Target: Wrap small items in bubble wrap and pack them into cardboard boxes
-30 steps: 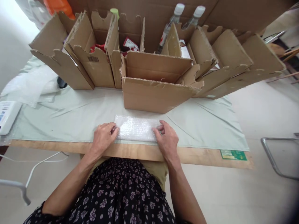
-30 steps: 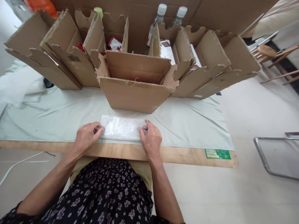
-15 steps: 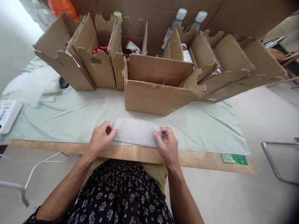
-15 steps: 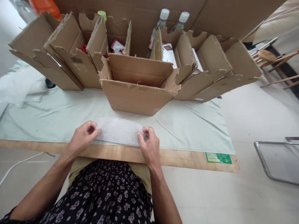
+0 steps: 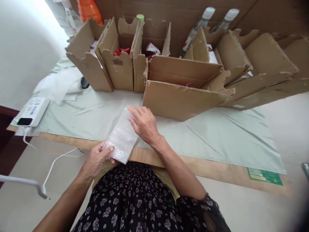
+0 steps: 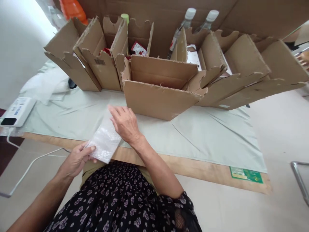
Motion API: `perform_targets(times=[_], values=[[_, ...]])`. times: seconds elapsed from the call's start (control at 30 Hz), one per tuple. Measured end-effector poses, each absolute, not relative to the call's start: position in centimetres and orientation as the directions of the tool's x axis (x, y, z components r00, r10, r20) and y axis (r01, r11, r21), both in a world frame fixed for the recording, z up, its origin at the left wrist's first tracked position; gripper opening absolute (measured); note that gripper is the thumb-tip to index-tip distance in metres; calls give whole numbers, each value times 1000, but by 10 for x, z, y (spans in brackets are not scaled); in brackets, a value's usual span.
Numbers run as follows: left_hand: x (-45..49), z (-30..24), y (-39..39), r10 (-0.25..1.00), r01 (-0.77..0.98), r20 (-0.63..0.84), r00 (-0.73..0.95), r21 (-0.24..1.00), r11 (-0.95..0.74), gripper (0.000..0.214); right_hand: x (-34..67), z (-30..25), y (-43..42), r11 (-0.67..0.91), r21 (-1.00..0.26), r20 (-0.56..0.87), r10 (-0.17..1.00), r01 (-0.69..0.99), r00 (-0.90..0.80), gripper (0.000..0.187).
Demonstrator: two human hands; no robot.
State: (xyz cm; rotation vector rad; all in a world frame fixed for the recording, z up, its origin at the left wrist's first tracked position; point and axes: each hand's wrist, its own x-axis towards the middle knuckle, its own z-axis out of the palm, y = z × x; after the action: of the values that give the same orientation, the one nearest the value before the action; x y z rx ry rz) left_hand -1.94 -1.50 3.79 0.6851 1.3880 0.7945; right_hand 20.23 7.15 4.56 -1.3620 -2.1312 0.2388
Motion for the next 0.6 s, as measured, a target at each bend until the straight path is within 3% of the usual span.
perform_targets(times=[0.13,0.3,0.47,0.6], values=[[-4,35,-18,758,-280,-653,15,725,630,56,206,47,43,585,-463,471,799,667,-374,38],[0,32,-14,693,-335,-717,79,635,696,59,232,37,-37,483,-468,469,846,740,-255,44],[7,29,-21,697,-330,-712,88,639,694,56,212,23,-58,554,-482,312,833,679,-457,63],[-1,27,-34,740,-166,-666,95,722,671,51,198,8,-55,515,-493,308,857,702,-413,37]])
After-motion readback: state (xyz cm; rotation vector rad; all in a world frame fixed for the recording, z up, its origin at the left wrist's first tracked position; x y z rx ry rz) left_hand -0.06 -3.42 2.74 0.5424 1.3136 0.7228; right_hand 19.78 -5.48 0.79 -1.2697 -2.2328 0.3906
